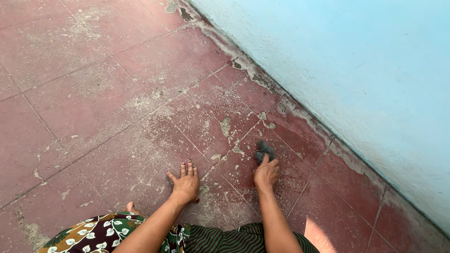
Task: The person scrubs a red tiled floor by hand using a dark cloth, moving across the surface to clean various areas.
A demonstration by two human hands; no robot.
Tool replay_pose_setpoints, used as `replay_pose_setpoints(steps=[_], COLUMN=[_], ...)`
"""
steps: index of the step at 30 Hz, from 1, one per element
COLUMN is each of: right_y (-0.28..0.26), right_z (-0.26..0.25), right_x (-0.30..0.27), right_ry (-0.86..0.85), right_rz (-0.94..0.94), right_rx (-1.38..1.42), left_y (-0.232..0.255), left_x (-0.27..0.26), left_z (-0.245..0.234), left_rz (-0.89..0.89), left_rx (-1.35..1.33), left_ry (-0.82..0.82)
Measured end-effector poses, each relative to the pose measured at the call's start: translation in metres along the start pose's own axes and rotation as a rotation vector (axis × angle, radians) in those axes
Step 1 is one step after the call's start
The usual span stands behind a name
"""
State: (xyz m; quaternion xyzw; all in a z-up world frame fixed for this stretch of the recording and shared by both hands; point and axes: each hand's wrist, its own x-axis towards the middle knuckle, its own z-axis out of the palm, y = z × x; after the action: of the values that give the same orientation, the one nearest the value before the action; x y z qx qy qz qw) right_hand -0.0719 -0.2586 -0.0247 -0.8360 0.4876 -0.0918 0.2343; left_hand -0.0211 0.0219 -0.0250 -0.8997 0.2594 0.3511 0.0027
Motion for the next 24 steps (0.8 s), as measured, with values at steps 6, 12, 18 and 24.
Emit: replay_pose_setpoints(steps=[6,12,18,24], right_y=[-0.023,-0.024,0.036,-0.018], right_z=[0.066,0.074,-0.005,0.055], right_x=[-0.072,-0.074,0.035,-0.047], right_ry=[-0.289,-0.224,0.06,-0.214], right_rz=[-0.73,-0.888,0.267,-0.715], right_rx=[-0.442,-0.482,-0.073,-0.48], left_y=[0.001,-0.004,-0.006,0.008], left_x=[0.021,0.012,0.022,0.013], left_z=[0.018,0.019,0.023,0.005], left_rz=[0.01,0.036,0.065,0.034], left_rx=[0.064,-0.011,-0.033,-0.117], left_ry=[0.079,0.104,0.272,0.092])
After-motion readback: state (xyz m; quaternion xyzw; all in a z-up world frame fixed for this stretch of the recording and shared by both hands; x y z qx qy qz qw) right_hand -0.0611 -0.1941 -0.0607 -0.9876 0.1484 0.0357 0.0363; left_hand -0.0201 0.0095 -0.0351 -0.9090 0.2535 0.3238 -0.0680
